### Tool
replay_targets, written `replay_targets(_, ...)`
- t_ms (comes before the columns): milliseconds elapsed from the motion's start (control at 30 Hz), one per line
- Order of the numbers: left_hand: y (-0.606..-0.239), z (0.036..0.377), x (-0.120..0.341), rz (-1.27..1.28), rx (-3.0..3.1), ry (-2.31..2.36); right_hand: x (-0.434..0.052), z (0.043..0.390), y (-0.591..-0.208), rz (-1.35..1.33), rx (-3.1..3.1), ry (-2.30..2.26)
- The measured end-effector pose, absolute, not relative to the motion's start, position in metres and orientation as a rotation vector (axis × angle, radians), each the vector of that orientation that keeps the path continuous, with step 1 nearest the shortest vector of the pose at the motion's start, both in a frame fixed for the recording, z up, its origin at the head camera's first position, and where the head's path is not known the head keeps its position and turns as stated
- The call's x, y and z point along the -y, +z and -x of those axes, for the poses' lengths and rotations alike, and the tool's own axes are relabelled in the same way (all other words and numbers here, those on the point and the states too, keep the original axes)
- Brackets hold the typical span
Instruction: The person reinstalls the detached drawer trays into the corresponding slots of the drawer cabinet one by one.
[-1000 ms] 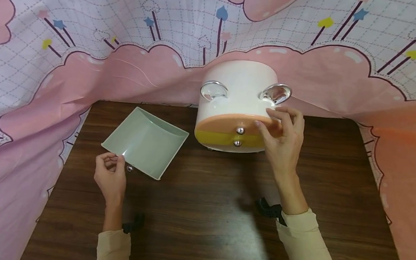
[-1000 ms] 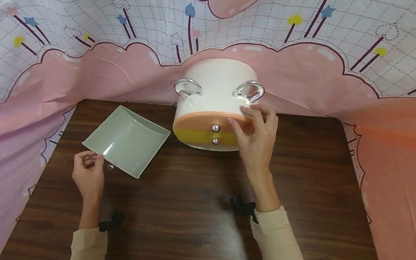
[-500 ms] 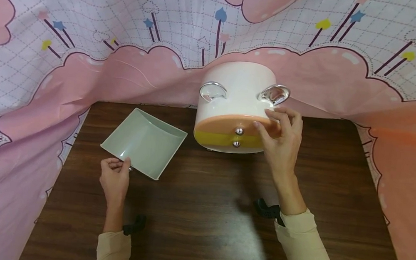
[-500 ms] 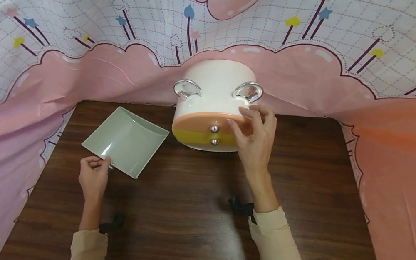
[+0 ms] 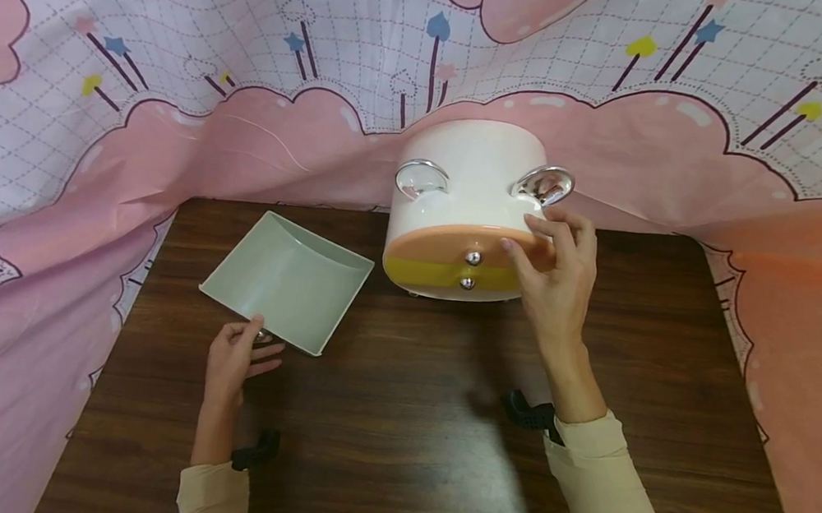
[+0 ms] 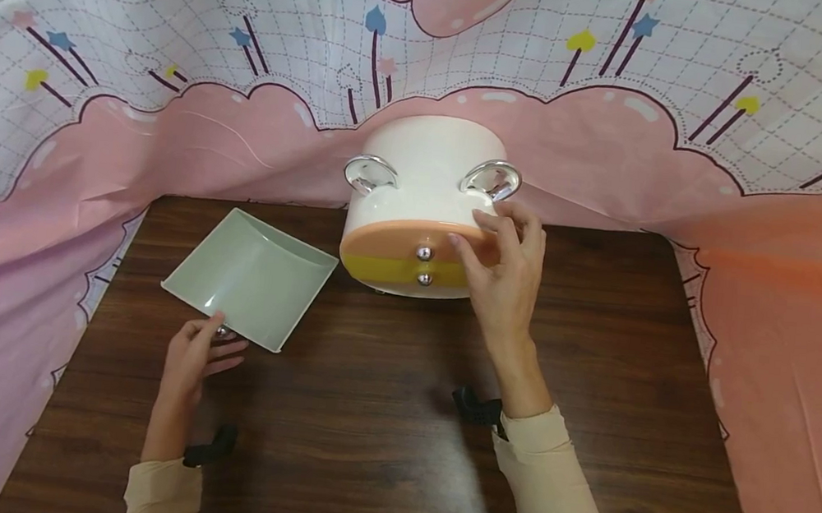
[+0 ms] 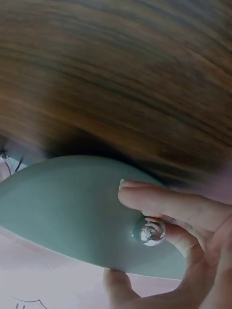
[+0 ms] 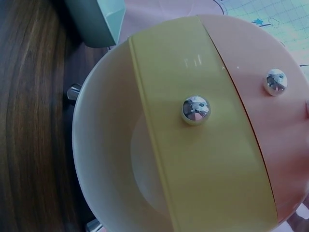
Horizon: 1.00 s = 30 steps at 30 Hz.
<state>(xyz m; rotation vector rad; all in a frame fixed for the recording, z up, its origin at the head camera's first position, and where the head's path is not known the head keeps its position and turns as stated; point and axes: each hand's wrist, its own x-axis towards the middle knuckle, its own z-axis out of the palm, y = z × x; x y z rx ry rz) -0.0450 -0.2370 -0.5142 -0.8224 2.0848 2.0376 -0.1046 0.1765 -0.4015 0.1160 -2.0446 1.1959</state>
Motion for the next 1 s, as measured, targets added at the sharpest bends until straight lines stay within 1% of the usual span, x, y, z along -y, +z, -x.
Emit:
replay_targets(200,-0.516,0.044,0.232,0.812,-1.998,2.162,-0.179,0.104,-0.400,-0.139,2.067,1.146)
replay_targets(500,-0.516,0.037,0.230,0.871,-1.995,2.164,-0.177,0.104,-0.398,-0.118,2.068,1.147)
replay_targets(733,-0.508,0.023,0.227,0.847,-1.949,2.123,-0.174,0.104,-0.399,-0.124,2.076,1.101)
replay_targets(1000,-0.502,0.002,0.218,0.796,-1.893,2.178,-0.174,0.105,-0.400,-0.122,2.058,1.116)
